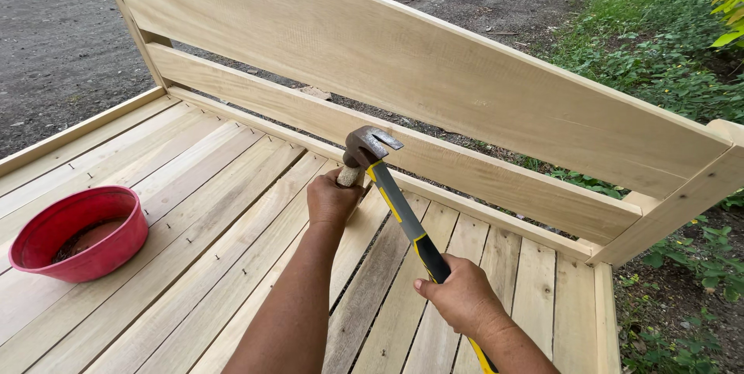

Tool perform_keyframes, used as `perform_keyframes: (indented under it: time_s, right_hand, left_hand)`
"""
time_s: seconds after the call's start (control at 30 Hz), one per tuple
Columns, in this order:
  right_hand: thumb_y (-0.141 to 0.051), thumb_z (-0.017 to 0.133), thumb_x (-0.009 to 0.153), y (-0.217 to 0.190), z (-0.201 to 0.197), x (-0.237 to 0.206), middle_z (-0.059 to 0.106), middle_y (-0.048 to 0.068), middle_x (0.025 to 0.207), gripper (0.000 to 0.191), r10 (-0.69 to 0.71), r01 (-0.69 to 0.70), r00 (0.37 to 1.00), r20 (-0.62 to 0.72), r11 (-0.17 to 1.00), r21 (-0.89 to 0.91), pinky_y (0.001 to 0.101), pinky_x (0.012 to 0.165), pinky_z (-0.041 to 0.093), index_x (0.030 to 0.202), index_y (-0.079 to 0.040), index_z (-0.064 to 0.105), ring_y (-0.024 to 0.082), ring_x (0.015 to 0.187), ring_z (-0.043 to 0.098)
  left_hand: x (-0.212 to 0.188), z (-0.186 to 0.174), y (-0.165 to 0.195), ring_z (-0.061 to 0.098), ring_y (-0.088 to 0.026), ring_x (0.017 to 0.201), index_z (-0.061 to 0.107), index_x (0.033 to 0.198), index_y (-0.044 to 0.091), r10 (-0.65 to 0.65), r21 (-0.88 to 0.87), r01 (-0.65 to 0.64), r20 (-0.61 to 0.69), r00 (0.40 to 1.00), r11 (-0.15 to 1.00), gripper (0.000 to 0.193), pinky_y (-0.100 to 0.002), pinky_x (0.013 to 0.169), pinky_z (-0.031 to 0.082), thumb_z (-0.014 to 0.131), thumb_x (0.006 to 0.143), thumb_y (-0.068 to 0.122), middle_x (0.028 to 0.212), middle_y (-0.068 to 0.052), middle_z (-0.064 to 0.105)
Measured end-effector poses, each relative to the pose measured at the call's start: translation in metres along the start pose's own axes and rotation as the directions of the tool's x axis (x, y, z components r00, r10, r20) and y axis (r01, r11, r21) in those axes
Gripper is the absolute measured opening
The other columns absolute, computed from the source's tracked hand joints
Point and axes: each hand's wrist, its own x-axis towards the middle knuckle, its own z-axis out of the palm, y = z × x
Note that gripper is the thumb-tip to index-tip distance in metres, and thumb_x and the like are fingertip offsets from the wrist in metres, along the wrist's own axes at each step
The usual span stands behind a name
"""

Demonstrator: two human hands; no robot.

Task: The person uses a hammer and a small wooden block to drive nails into the slats of a wooden bench frame. They repeatedly position the block and strike it to secure the slats to the frame.

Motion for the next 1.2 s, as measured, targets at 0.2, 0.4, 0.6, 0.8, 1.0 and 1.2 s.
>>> perform_keyframes:
  time_s: [0.2,0.4,0.6,0.8,1.0,1.2]
  right_hand:
    - [-0.030,0.082,0.086,-0.001,0.012,-0.009,0.052,0.004,0.060,0.033,-0.021,0.026,1.000,-0.021,0.959,0.284,0.0328,0.041,0.044,0.094,-0.002,0.066,0.015,0.044,0.049]
    - [-0.029,0.076,0.092,-0.017,0.020,-0.009,0.060,0.000,0.067,0.025,0.125,-0.127,0.990,0.070,0.991,0.028,0.0290,0.046,0.053,0.102,-0.010,0.065,0.011,0.051,0.059]
    - [-0.031,0.080,0.088,-0.009,0.019,-0.012,0.062,0.005,0.070,0.033,0.006,-0.004,1.000,-0.018,0.996,0.089,0.0296,0.048,0.052,0.105,-0.005,0.069,0.013,0.054,0.059]
    - [-0.027,0.077,0.091,-0.005,0.031,-0.002,0.061,0.002,0.069,0.033,0.139,-0.143,0.988,0.073,0.988,0.051,0.0311,0.050,0.057,0.115,-0.011,0.061,0.012,0.057,0.063]
    - [-0.025,0.078,0.089,0.032,0.038,0.024,0.057,0.005,0.062,0.035,0.058,-0.036,0.994,-0.091,0.974,0.221,0.0366,0.042,0.050,0.106,0.003,0.067,0.017,0.045,0.055]
    - [-0.008,0.068,0.092,0.080,0.053,0.074,0.069,0.013,0.074,0.032,0.311,-0.299,0.943,0.117,0.948,-0.106,0.0387,0.042,0.051,0.121,-0.001,0.057,0.024,0.046,0.063]
  left_hand:
    - [0.004,-0.010,-0.012,0.078,-0.019,0.083,0.078,0.116,0.012,-0.001,-0.053,0.002,0.023,1.000,0.999,0.047,-0.033,0.084,0.059,0.084,0.069,0.018,0.095,-0.012,0.080]
    - [0.002,-0.010,-0.013,0.078,-0.020,0.084,0.077,0.117,0.011,-0.064,0.050,0.061,0.057,0.996,0.997,0.047,-0.034,0.086,0.060,0.085,0.071,0.015,0.097,-0.013,0.080]
    - [0.003,-0.012,-0.015,0.078,-0.020,0.087,0.076,0.119,0.012,-0.073,0.014,0.072,0.054,0.996,0.997,0.048,-0.034,0.087,0.060,0.084,0.072,0.015,0.101,-0.013,0.080]
    - [0.002,-0.011,-0.014,0.078,-0.021,0.088,0.076,0.122,0.013,-0.087,0.069,0.081,0.085,0.993,0.994,0.052,-0.034,0.088,0.060,0.085,0.071,0.015,0.102,-0.013,0.079]
    - [0.002,-0.010,-0.013,0.078,-0.019,0.087,0.074,0.123,0.011,-0.133,0.022,0.132,0.086,0.987,0.991,0.054,-0.033,0.086,0.062,0.086,0.071,0.015,0.103,-0.012,0.079]
    - [0.004,-0.009,-0.015,0.078,-0.019,0.089,0.075,0.122,0.009,-0.091,0.039,0.088,0.080,0.993,0.995,0.052,-0.033,0.088,0.061,0.085,0.071,0.013,0.103,-0.014,0.080]
